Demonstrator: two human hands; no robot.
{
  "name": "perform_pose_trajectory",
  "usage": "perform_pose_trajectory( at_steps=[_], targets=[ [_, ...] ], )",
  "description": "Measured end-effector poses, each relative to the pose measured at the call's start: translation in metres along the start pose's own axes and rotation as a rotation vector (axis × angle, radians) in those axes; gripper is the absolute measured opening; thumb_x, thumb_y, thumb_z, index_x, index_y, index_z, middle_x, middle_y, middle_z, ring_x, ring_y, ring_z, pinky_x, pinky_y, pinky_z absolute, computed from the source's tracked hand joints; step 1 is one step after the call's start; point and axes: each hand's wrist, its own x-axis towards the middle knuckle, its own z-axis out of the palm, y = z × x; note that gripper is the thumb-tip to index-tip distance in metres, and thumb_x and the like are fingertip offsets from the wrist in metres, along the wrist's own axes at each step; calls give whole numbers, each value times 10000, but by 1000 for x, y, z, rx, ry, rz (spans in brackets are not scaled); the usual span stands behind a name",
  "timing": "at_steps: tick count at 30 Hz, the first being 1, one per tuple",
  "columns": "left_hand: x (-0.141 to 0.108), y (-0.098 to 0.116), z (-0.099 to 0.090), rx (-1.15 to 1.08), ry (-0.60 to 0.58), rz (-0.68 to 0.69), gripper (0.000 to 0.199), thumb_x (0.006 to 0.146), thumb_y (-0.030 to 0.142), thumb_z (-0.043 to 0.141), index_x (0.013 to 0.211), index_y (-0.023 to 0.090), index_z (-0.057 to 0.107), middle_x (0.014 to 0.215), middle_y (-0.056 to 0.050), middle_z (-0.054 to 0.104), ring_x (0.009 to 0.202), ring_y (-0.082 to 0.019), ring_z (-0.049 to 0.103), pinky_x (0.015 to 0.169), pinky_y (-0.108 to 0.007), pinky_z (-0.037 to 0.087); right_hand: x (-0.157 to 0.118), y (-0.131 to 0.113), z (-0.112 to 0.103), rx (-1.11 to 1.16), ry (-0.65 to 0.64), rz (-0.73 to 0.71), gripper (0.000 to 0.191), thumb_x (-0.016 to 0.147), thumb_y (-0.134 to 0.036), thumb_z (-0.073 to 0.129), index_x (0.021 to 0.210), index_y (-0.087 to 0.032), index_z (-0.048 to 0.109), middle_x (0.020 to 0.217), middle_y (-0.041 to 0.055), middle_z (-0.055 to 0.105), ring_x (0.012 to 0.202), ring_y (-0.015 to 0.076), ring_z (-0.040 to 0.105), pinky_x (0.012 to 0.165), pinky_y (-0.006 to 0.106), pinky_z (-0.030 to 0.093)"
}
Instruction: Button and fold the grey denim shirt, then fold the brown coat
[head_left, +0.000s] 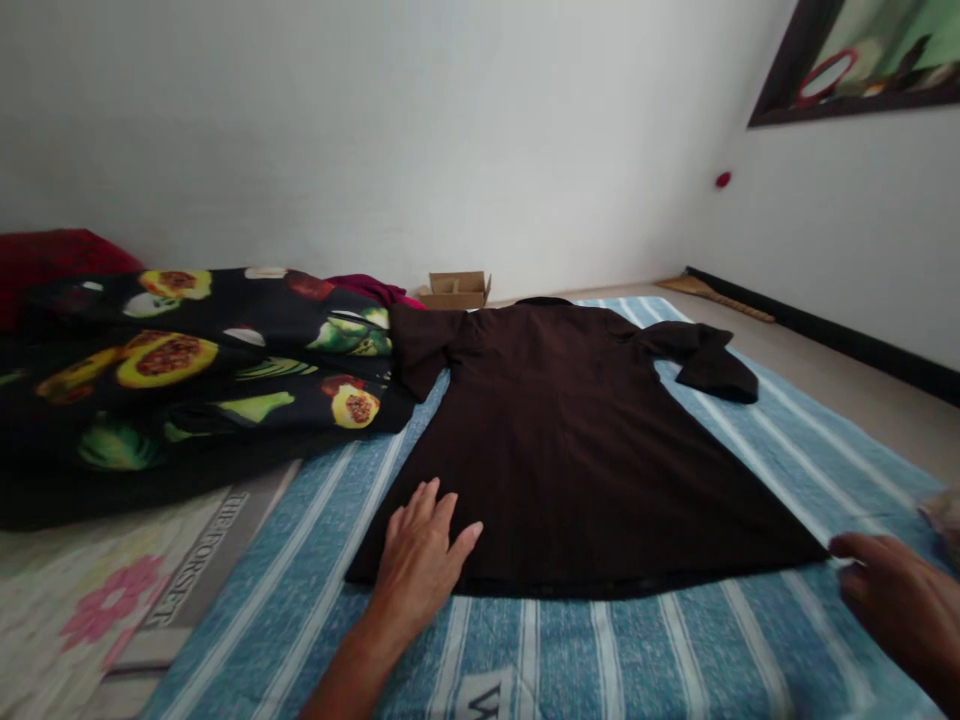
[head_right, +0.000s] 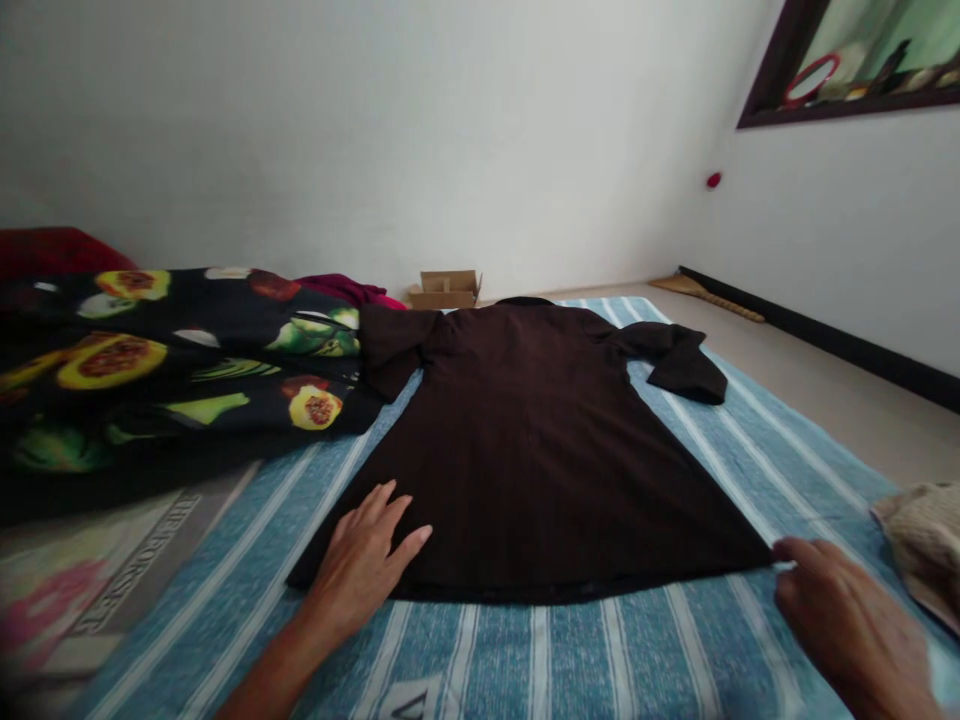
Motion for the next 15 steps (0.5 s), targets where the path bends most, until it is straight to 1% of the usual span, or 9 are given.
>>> perform_pose_trajectory(
  at_steps=[2, 4, 5, 7, 8, 9, 11, 13, 15],
  targets=[
    [16, 3, -7, 14, 48, 30, 562, 893, 451, 377, 1290, 86, 533, 1467, -171, 358, 1378, -277, 283, 1089, -424, 288, 10, -37, -21, 49, 14, -13, 315, 788, -301, 369, 908, -229, 651, 957, 118, 685, 748, 244, 659, 606, 356, 481],
    [37, 8, -11, 29, 107, 75, 573, 886, 454, 370, 1293, 83, 529, 1471, -167, 353, 1382, -273, 274, 1091, -410, 284, 27, -78, -33, 170, 40, -80, 343, 860, -322, 343, 995, -217, 640, 1034, 91, 676, 877, 223, 653, 746, 334, 500],
    [48, 10, -11, 36, 127, 90, 586, 883, 458, 364, 1304, 81, 517, 1476, -167, 344, 1385, -275, 265, 1090, -412, 282, 36, -96, -33, 228, 47, -124, 369, 893, -323, 316, 1036, -202, 634, 1091, 90, 664, 954, 212, 638, 819, 321, 490],
    [67, 14, -9, 53, 129, 85, 630, 872, 477, 352, 1338, 71, 479, 1488, -176, 316, 1392, -292, 243, 1085, -433, 279, 52, -123, -25, 257, 21, -188, 413, 924, -340, 307, 1151, -167, 606, 1224, 102, 612, 1116, 208, 574, 959, 318, 431],
    [74, 15, -7, 64, 107, 66, 656, 865, 488, 349, 1358, 67, 452, 1493, -184, 301, 1394, -304, 232, 1081, -449, 277, 58, -132, -17, 229, -4, -202, 440, 924, -371, 336, 1215, -143, 576, 1291, 120, 569, 1187, 226, 527, 1003, 338, 398],
    [79, 15, -4, 77, 77, 43, 681, 857, 497, 347, 1377, 65, 426, 1497, -191, 287, 1395, -315, 224, 1078, -466, 273, 61, -137, -9, 187, -41, -201, 505, 915, -422, 380, 1286, -112, 525, 1358, 146, 508, 1258, 258, 461, 1039, 374, 361],
    [83, 11, 3, 106, 17, 13, 717, 842, 514, 340, 1405, 72, 385, 1503, -193, 269, 1397, -325, 215, 1077, -488, 257, 62, -141, 7, 119, -130, -158, 655, 890, -529, 421, 1364, -78, 448, 1429, 183, 415, 1337, 309, 349, 1081, 439, 290],
    [82, 5, 8, 123, -12, 24, 732, 835, 529, 323, 1418, 89, 368, 1506, -184, 265, 1397, -326, 214, 1079, -496, 238, 59, -138, 17, 88, -205, -102, 732, 880, -603, 390, 1398, -86, 409, 1461, 186, 363, 1372, 323, 277, 1101, 468, 235],
    [79, -1, 9, 116, -2, 54, 738, 831, 551, 304, 1415, 107, 380, 1503, -175, 279, 1393, -332, 222, 1075, -508, 229, 55, -133, 22, 82, -247, -60, 745, 884, -633, 340, 1417, -115, 390, 1481, 170, 334, 1389, 312, 236, 1112, 466, 204]
  ],
)
